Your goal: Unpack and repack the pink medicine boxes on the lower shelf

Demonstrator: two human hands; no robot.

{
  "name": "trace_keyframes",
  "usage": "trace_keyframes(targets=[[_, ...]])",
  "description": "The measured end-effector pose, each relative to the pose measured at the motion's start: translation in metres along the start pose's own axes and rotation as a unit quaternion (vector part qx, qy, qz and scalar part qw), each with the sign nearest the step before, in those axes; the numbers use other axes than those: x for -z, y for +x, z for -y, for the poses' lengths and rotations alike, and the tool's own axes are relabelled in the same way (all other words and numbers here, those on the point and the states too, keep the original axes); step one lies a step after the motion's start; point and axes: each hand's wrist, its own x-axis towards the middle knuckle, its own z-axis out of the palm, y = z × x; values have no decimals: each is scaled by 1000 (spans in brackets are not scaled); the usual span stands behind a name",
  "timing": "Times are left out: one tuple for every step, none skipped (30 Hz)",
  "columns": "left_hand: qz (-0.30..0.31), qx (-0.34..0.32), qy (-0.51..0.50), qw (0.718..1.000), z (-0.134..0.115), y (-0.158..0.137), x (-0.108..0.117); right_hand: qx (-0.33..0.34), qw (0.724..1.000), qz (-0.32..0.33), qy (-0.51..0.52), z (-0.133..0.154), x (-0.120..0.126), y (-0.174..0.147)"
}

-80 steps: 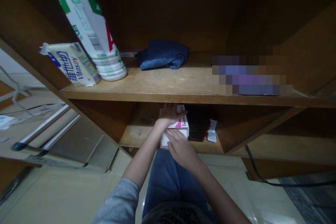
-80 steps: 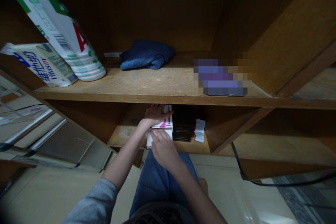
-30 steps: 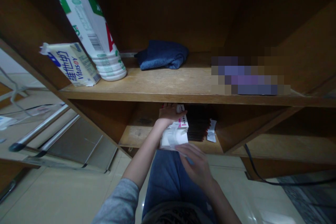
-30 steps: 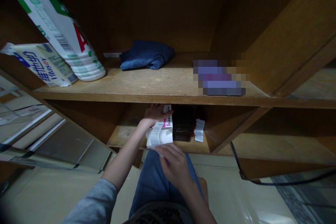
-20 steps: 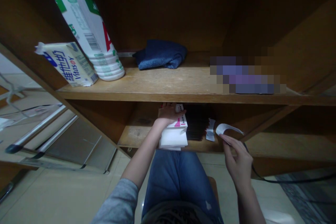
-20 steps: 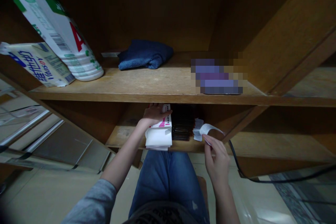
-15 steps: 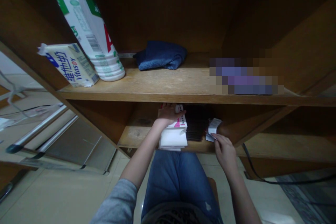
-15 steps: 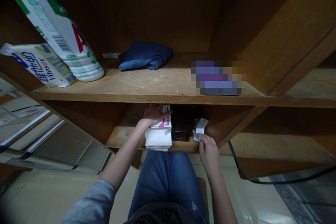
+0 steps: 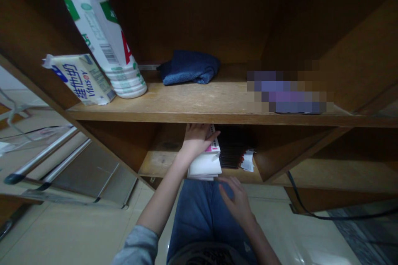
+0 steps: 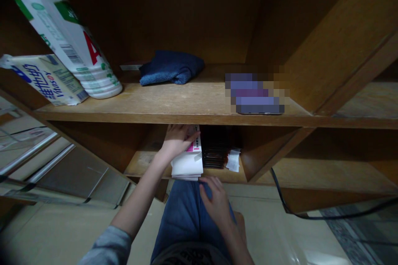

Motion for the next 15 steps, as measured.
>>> trace_keyframes(targets=[[2,-16,-8,1000,-2,-7,2,0,1000,30,10,6,-8,-3],[10,-29,-14,999,-3,-14,3,1,998,57,19,10,-15,-4],[23,-41,-16,999,-4,-21,3,0,997,76,27,13,-21,-5],[35,-49,-15,998,-5,-27,2,-3,996,86,33,15,-26,-5],[44,-55,-10,997,-5,-32,0,-6,995,93,37,16,-29,-4],[50,-60,-4,997,-5,-36,-3,-8,994,97,40,17,-31,-2],[52,-64,2,997,-4,-39,-5,-10,994,99,41,17,-32,0],[51,-67,6,996,-3,-40,-8,-11,994,102,41,16,-33,2],[49,-71,9,996,-2,-40,-10,-11,994,105,40,16,-34,5],[48,-77,9,996,-1,-40,-11,-9,993,108,39,15,-35,7],[45,-82,8,996,0,-39,-13,-8,993,110,38,14,-37,9],[42,-87,7,995,1,-37,-14,-7,993,113,37,13,-39,11],[39,-90,5,995,2,-36,-15,-5,992,117,35,11,-41,12],[35,-91,4,995,3,-35,-15,-3,992,123,33,10,-44,13],[32,-90,4,995,4,-34,-16,-1,991,131,30,9,-47,14]])
